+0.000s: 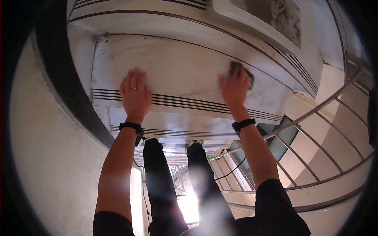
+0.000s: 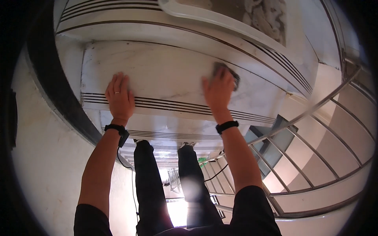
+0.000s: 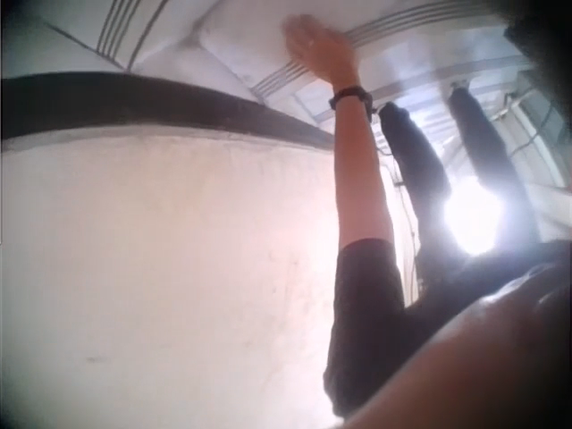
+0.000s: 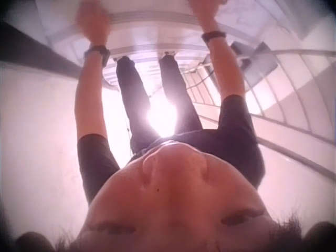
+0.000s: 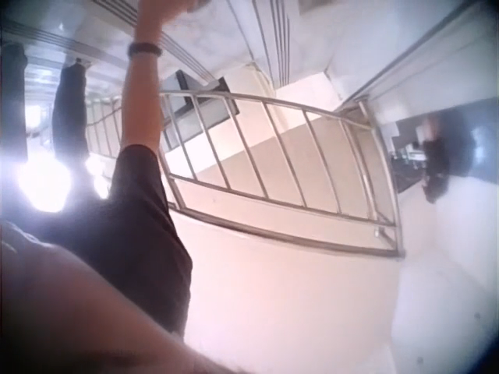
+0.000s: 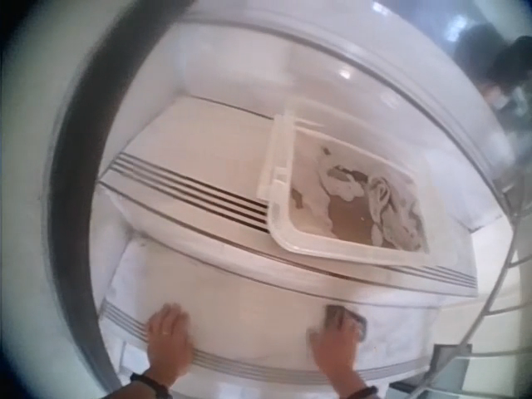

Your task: The person cleans a marble staircase using a cloth and a scrub pad. The person wipes the stairs and the side wall with the cloth dipped in a container of water and scrubs specific areas with the scrub pad before rinsing the cloth.

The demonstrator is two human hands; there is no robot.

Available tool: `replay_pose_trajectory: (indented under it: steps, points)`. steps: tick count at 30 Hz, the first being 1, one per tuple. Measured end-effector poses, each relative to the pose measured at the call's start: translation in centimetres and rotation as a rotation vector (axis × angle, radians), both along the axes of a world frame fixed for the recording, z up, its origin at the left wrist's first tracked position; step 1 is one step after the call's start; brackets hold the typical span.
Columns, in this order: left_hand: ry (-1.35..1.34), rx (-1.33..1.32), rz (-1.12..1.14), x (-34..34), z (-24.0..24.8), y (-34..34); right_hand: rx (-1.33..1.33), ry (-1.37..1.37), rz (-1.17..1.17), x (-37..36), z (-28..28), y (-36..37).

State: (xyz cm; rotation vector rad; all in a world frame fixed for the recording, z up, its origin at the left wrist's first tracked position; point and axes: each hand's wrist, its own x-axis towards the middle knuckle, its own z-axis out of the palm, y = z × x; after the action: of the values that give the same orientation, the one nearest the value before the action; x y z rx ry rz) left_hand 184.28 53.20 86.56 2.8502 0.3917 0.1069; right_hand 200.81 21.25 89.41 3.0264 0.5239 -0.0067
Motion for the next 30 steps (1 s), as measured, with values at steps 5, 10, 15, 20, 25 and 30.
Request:
replay_pose_trajectory:
  steps: [5, 10, 15, 20, 25, 30]
  points:
    - [-0.046, -0.047, -0.007, 0.8, 0.2, -0.4, 0.319, 0.026, 0.329, -0.8, -1.7, 17.8]
    - [-0.080, -0.012, 0.034, 0.5, -0.8, -0.4, 0.478, 0.182, 0.681, -0.9, -1.3, 30.2]
    - [-0.023, -0.083, 0.027, -0.3, -0.3, 0.4, 0.378, 0.313, 0.684, 0.1, -0.4, 26.3]
    - [-0.096, -0.096, 0.010, -0.1, -0.5, 0.3, 0.301, 0.252, 0.786, 1.0, 0.1, 26.4]
    - [-0.125, -0.110, -0.001, 0.4, -0.5, -0.2, 0.336, 0.232, 0.765, -0.4, -1.1, 35.3]
    - [-0.100, -0.114, 0.015, -0.1, -0.2, 0.4, 0.270, 0.206, 0.828, -0.5, -0.8, 33.3]
